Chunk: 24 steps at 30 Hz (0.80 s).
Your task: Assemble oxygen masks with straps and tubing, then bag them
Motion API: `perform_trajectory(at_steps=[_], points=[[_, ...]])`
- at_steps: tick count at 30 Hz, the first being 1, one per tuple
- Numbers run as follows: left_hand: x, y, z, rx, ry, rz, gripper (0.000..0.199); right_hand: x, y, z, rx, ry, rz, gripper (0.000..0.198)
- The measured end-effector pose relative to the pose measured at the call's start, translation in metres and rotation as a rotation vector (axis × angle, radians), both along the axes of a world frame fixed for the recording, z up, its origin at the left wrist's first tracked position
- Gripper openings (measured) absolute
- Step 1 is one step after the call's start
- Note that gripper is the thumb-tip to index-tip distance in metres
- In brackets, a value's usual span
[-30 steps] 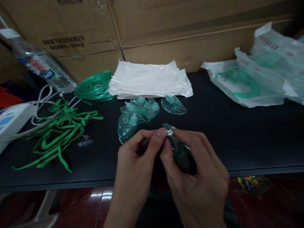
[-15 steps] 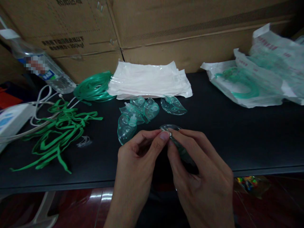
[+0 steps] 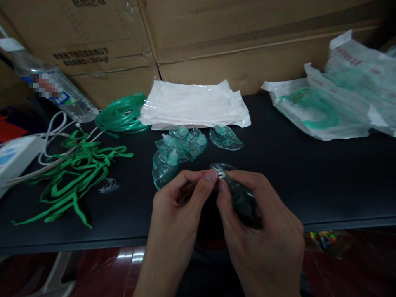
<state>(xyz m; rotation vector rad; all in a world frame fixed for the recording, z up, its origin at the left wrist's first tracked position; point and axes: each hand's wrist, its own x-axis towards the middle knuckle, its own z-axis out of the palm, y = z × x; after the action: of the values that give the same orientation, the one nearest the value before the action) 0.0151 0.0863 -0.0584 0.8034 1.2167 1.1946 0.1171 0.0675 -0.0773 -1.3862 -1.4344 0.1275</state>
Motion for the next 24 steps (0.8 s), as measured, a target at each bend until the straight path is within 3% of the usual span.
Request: perform_trajectory(at_steps=[17,24], points=[[-0.0001,0.0011,-0.0015,-0.021,0.009,0.003,0.012,0.0039,-0.0012,-0.0004,-0.032,-0.019,0.077,0.012],[-0.0005,0.0007,0.0002,0.012,0.045,0.006,0.011,0.0014,0.0002,0.0014,-0.084,0.03,0.01,0.01]])
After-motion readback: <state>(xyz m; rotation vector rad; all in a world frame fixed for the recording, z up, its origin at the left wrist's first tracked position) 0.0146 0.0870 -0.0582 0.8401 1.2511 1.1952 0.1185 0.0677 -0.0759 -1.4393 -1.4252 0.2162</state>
